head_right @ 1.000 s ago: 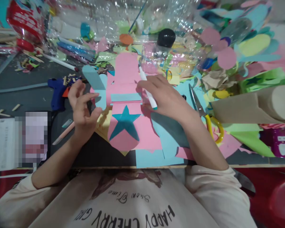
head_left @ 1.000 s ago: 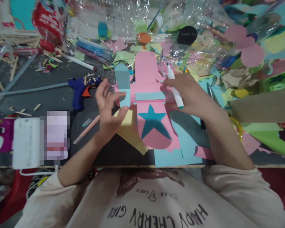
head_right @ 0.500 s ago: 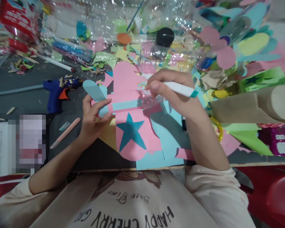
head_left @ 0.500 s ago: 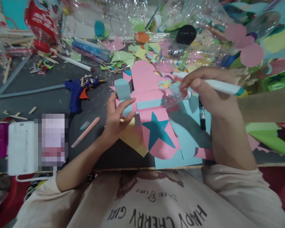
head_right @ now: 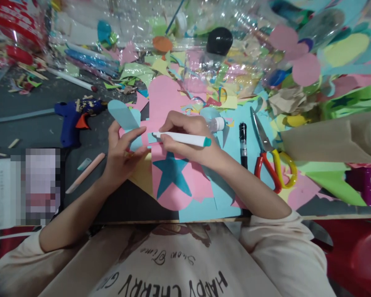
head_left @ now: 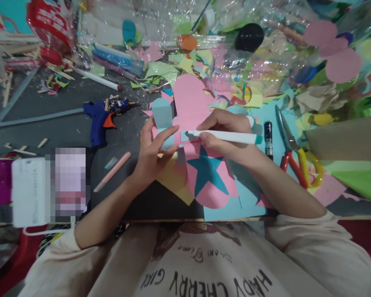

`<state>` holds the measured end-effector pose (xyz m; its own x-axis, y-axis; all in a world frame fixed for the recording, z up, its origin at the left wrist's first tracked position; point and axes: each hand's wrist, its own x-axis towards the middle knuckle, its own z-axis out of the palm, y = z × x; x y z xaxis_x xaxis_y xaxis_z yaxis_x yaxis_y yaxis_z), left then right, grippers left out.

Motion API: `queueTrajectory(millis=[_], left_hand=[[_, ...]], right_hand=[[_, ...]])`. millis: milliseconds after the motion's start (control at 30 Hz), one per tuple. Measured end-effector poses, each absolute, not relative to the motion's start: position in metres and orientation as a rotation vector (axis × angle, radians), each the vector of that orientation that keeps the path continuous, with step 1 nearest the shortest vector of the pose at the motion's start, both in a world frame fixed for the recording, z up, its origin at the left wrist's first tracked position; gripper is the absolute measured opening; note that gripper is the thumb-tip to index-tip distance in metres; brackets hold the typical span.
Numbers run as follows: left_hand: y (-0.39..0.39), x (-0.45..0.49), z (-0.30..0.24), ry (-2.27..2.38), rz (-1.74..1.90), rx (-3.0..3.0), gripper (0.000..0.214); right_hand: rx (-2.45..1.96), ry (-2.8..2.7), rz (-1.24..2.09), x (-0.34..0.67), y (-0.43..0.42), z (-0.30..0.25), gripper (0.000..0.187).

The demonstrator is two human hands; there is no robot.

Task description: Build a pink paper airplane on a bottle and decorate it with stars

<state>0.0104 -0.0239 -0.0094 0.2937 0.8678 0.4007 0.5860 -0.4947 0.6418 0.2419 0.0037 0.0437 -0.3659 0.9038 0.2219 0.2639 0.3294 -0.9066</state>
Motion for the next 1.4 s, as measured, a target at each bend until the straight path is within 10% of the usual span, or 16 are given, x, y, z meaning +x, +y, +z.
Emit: queueTrajectory(millis=[1400], left_hand=[[-0.0205,0.0091,-0.0093,1.270,1.012,2.220,0.042]], right_hand=[[-1.094,-1.868,1.087,0.2354,0.0039,0.0458,0.028]])
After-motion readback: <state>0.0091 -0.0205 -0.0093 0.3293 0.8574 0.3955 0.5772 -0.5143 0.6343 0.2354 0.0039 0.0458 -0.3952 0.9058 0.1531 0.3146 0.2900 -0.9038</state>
